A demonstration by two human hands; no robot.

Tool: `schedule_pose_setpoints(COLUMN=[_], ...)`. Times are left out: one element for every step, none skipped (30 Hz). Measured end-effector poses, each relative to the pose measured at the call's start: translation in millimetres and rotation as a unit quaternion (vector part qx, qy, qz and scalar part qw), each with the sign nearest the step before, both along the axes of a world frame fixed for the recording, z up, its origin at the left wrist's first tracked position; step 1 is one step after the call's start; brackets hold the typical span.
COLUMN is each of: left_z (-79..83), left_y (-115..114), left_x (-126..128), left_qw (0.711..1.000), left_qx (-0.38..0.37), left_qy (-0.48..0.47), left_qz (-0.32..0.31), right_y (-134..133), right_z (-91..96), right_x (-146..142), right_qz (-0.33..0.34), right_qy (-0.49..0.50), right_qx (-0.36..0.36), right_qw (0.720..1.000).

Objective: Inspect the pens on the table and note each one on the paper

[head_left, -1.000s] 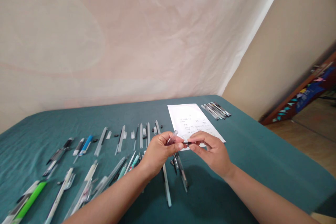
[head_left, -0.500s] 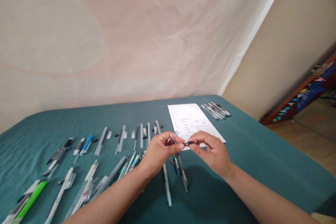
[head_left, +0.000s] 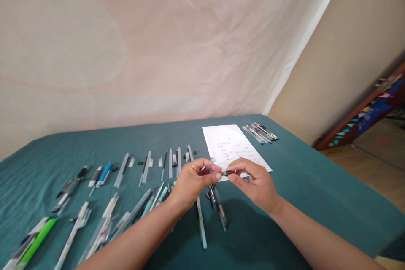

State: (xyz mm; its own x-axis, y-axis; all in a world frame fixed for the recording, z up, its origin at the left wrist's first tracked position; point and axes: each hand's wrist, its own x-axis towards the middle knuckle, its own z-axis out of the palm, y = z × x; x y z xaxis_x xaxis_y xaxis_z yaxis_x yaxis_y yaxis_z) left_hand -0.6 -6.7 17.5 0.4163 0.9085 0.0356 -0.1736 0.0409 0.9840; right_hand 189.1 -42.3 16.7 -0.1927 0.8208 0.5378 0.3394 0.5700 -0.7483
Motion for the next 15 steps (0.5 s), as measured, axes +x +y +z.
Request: schedule_pose_setpoints(left_z=[-0.2,-0.6,-1.0,-1.4,-1.7,-1.9,-2.1,-2.1,-2.0,-1.8,-1.6,-1.2,-0.8,-0.3,0.2], left_y=[0.1,0.3,0.5,0.7,0.8,0.9,0.9,0.9,0.9,0.9,0.9,0.9,0.9,0.9,0.8], left_x=[-0.1,-0.2,-0.3,-0.3,-0.3,-0.3,-0.2,0.0,0.1,0.2,0.3,0.5,0.6,0.7,0.8], left_qw=[1.0,1.0,1.0,1.0,1.0,1.0,1.0,1.0,1.0,1.0,1.0,1.0,1.0,1.0,1.0], left_qx=[0.0,0.0,0.0,0.0,0.0,-0.001,-0.001,-0.002,-0.002,-0.003,-0.003,-0.004,-0.004,-0.004,-0.003], left_qy=[0.001,0.001,0.0,-0.002,-0.005,-0.007,-0.008,-0.009,-0.009,-0.009,-0.01,-0.012,-0.013,-0.014,-0.015], left_qz=[0.0,-0.001,-0.004,-0.007,-0.01,-0.011,-0.01,-0.009,-0.007,-0.005,-0.005,-0.006,-0.008,-0.009,-0.009], right_y=[0.0,0.1,0.2,0.5,0.7,1.0,1.1,1.2,1.2,1.1,0.8,0.5,0.2,-0.2,-0.4], right_z=[-0.2,-0.3,-0.4,-0.4,-0.3,-0.3,-0.2,-0.1,-0.1,-0.1,-0.1,-0.2,-0.3,-0.3,-0.4], right_x=[0.1,0.1,0.1,0.0,-0.1,-0.3,-0.4,-0.4,-0.4,-0.4,-0.3,-0.2,-0.2,-0.1,-0.2], right_qz=[-0.002,-0.004,-0.004,-0.005,-0.006,-0.006,-0.007,-0.008,-0.009,-0.01,-0.012,-0.014,-0.015,-0.017,-0.018], right_qy=[0.0,-0.001,-0.002,-0.002,-0.003,-0.003,-0.003,-0.003,-0.004,-0.004,-0.004,-0.005,-0.005,-0.005,-0.005], right_qx=[0.0,0.001,0.001,0.001,0.001,0.001,0.0,0.0,-0.001,0.0,0.001,0.002,0.002,0.001,0.001], right_qw=[1.0,1.0,1.0,1.0,1.0,1.0,1.0,1.0,1.0,1.0,1.0,1.0,1.0,1.0,1.0])
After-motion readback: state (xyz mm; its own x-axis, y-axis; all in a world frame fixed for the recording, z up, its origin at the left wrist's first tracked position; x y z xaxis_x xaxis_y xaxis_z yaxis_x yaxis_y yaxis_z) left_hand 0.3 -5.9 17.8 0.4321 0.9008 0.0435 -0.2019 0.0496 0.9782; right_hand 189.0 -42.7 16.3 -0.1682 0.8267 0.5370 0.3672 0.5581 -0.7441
